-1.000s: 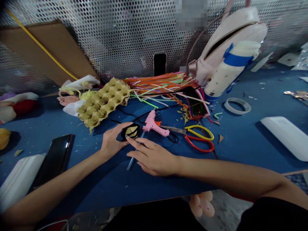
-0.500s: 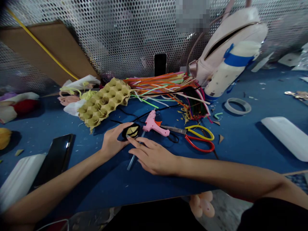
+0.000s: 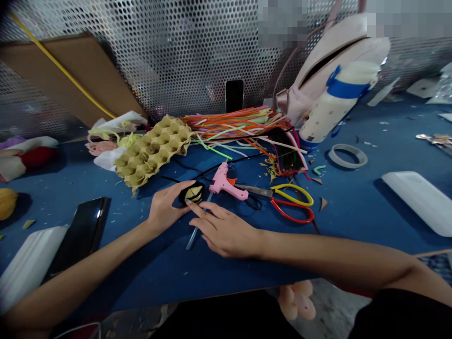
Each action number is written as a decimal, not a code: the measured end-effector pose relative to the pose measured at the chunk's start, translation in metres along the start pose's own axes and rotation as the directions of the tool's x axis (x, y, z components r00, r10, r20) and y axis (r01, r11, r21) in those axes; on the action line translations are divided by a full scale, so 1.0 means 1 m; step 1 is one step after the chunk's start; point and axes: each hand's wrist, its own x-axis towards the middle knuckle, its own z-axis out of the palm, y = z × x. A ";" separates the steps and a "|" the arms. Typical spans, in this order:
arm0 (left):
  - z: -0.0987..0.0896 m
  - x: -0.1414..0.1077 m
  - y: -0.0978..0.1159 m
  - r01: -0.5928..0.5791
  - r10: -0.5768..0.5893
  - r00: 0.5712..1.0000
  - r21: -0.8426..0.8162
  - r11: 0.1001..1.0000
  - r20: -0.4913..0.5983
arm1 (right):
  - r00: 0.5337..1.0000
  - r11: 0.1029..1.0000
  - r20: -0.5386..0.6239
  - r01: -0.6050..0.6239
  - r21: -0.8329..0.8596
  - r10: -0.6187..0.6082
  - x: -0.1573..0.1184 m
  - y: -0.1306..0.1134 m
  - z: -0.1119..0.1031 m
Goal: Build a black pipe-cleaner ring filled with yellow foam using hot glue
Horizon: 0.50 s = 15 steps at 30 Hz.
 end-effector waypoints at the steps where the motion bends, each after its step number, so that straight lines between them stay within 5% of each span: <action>1: 0.000 0.000 0.001 0.014 -0.014 1.000 -0.013 1.000 0.004 | 1.000 1.000 -0.002 0.002 0.009 -0.002 0.000 0.000 0.000; 15: 0.001 -0.002 0.004 0.107 -0.102 0.993 -0.092 0.990 0.051 | 0.994 0.992 -0.048 0.106 0.065 -0.103 0.000 0.003 -0.002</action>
